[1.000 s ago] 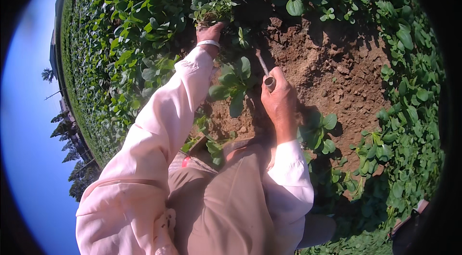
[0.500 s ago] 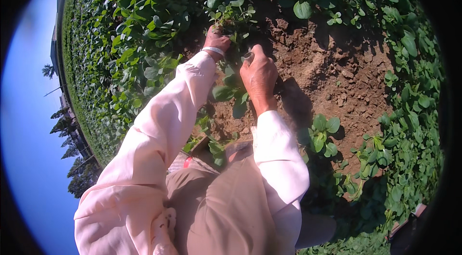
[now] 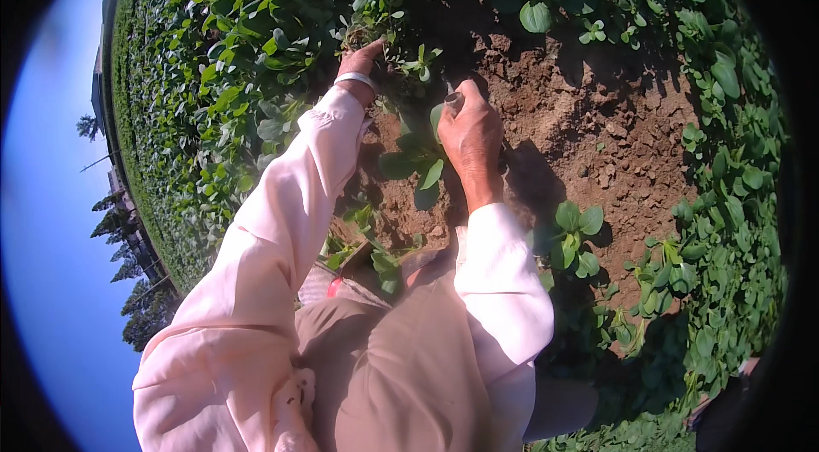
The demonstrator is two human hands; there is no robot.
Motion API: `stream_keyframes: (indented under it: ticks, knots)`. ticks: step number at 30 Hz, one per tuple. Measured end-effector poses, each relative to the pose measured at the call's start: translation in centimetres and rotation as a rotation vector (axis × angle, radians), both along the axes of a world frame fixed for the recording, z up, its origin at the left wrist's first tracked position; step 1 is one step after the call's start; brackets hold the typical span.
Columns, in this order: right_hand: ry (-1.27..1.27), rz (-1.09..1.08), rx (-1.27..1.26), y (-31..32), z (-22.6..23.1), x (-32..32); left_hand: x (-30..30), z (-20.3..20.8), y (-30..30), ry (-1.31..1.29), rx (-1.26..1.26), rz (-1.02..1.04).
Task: The person pulls plants from the soil with a small digging tool and by hand, then places the collected greenery into a yellow bucket.
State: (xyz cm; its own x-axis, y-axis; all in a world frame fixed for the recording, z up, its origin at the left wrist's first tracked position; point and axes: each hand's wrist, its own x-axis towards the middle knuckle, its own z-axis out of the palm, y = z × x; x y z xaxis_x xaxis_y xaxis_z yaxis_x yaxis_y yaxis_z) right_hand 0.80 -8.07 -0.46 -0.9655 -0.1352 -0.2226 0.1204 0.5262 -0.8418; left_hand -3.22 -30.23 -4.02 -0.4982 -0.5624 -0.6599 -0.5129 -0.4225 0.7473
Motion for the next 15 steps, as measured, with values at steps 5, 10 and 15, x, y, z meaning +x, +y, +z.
stream_keyframes:
  ticks: [5, 10, 15]
  knots:
    - [-0.133, 0.169, -0.032, 2.8, 1.5, 2.5, 4.3, -1.0, -2.5, -0.067, -0.089, 0.052]
    - [-0.025, 0.207, 0.013, 1.2, 2.3, 2.5, 6.2, -4.3, -5.8, -0.179, -0.352, -0.075]
    - [-0.020, 0.128, 0.088, -3.6, 0.5, 0.2, 3.2, -1.9, -0.1, 0.038, -0.738, -0.685]
